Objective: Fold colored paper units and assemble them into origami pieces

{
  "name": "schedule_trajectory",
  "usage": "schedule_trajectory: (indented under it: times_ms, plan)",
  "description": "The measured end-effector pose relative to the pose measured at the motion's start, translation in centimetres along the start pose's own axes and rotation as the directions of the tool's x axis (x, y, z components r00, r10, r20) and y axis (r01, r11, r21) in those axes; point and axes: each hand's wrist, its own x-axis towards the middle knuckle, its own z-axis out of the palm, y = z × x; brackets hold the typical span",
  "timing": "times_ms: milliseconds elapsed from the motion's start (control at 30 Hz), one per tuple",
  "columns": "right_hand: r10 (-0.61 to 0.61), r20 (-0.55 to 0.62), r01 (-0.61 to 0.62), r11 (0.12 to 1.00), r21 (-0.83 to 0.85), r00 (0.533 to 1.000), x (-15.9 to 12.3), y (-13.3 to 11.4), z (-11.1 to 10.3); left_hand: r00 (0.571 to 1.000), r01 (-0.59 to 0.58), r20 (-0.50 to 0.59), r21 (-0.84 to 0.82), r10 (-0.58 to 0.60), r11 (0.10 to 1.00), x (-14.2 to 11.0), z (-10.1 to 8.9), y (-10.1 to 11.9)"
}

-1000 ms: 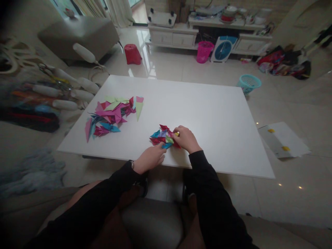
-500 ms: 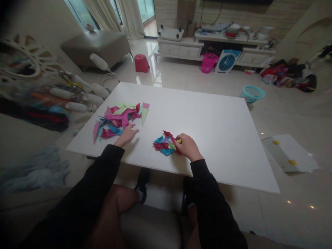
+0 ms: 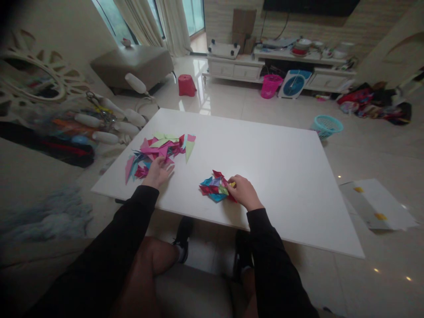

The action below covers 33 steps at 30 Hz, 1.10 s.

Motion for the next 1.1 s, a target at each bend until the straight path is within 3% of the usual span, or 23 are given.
schedule_trajectory:
  times_ms: [133, 267, 400, 533, 600, 667, 767, 900, 967, 1100]
  plan:
    - [0.0, -0.007, 0.0, 1.0, -0.015, 1.0, 0.1, 0.2, 0.2, 0.998, -0.007, -0.056, -0.19, -0.003, 0.982, 0.4, 0.2, 1.1]
    - [0.0, 0.011, 0.0, 1.0, -0.018, 1.0, 0.1, -0.1, 0.2, 0.977, -0.199, -0.127, -0.275, 0.17, 0.94, 0.2, 0.6, 2.5]
    - [0.001, 0.02, 0.0, 1.0, -0.021, 1.0, 0.1, -0.4, 0.1, 0.912, -0.382, -0.259, -0.253, 0.318, 0.889, -0.2, 0.9, 3.8]
    - [-0.001, 0.01, 0.002, 1.0, -0.019, 1.0, 0.1, -0.4, 0.2, 0.859, -0.435, -0.405, -0.26, 0.312, 0.862, -0.7, 1.0, 4.7]
    - [-0.007, 0.003, 0.007, 1.0, -0.003, 1.0, 0.2, -0.5, 0.4, 0.872, -0.422, -0.394, -0.304, 0.29, 0.854, -1.4, 1.3, 5.0]
    - [-0.013, -0.01, 0.013, 0.999, 0.042, 1.0, 0.3, -0.7, 0.6, 0.927, -0.34, -0.3, -0.42, 0.224, 0.841, -2.5, 2.0, 5.0]
    - [-0.005, -0.052, 0.014, 0.983, 0.183, 0.999, 0.4, -1.4, 1.0, 0.996, -0.086, -0.047, -0.593, 0.072, 0.801, -4.8, 3.5, 4.9]
    - [0.12, -0.097, -0.057, 0.869, 0.492, 0.988, 0.8, -2.3, 1.2, 0.966, 0.211, 0.251, -0.633, -0.06, 0.745, -8.3, 6.0, 5.1]
    - [0.224, -0.102, -0.096, 0.726, 0.681, 0.969, 1.2, -2.5, 1.2, 0.925, 0.319, 0.367, -0.612, -0.098, 0.724, -9.7, 7.0, 5.4]
    - [0.382, 0.065, -0.173, 0.257, 0.951, 0.922, 1.8, -2.8, 1.3, 0.829, 0.511, 0.525, -0.567, -0.195, 0.646, -11.4, 8.2, 5.9]
